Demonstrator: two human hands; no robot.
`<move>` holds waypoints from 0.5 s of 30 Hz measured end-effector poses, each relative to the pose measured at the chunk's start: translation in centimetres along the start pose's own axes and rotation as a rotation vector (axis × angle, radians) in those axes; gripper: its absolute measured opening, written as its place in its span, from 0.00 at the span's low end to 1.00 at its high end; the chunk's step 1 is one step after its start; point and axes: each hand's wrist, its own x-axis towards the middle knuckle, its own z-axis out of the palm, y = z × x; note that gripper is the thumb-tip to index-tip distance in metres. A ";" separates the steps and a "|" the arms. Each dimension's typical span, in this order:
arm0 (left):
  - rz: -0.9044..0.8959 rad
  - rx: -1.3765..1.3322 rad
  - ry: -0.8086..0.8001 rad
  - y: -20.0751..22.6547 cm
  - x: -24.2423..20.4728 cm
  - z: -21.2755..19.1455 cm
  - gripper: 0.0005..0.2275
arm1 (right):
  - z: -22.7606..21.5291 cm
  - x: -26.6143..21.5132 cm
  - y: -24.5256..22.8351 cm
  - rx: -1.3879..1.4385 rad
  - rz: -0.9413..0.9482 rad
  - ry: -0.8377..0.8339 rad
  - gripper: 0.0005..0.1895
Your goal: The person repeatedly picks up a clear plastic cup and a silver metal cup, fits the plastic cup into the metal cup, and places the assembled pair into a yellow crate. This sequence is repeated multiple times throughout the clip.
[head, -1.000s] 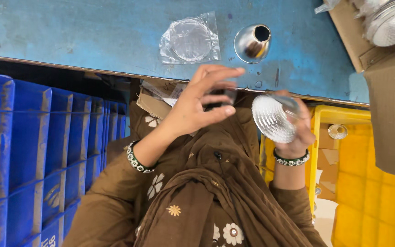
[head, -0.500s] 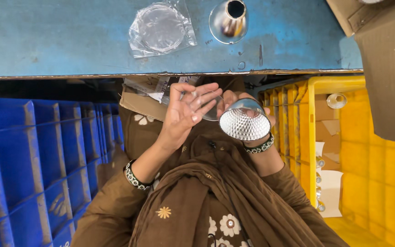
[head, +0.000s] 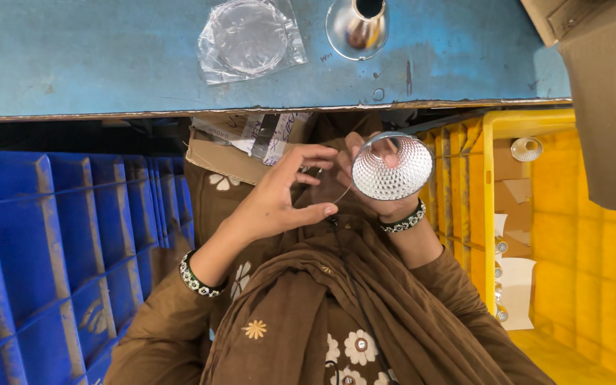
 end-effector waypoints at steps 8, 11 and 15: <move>-0.007 -0.170 0.019 0.8 0.2 0.2 0.34 | 1.9 0.6 -1.3 -0.129 -0.222 0.103 0.17; -0.035 -0.241 0.066 0.6 0.2 0.1 0.33 | 1.5 -0.6 -2.2 -0.627 -0.398 0.315 0.19; 0.012 -0.322 0.099 0.0 0.5 0.0 0.33 | 2.0 -1.3 -2.0 -1.230 -0.494 0.284 0.17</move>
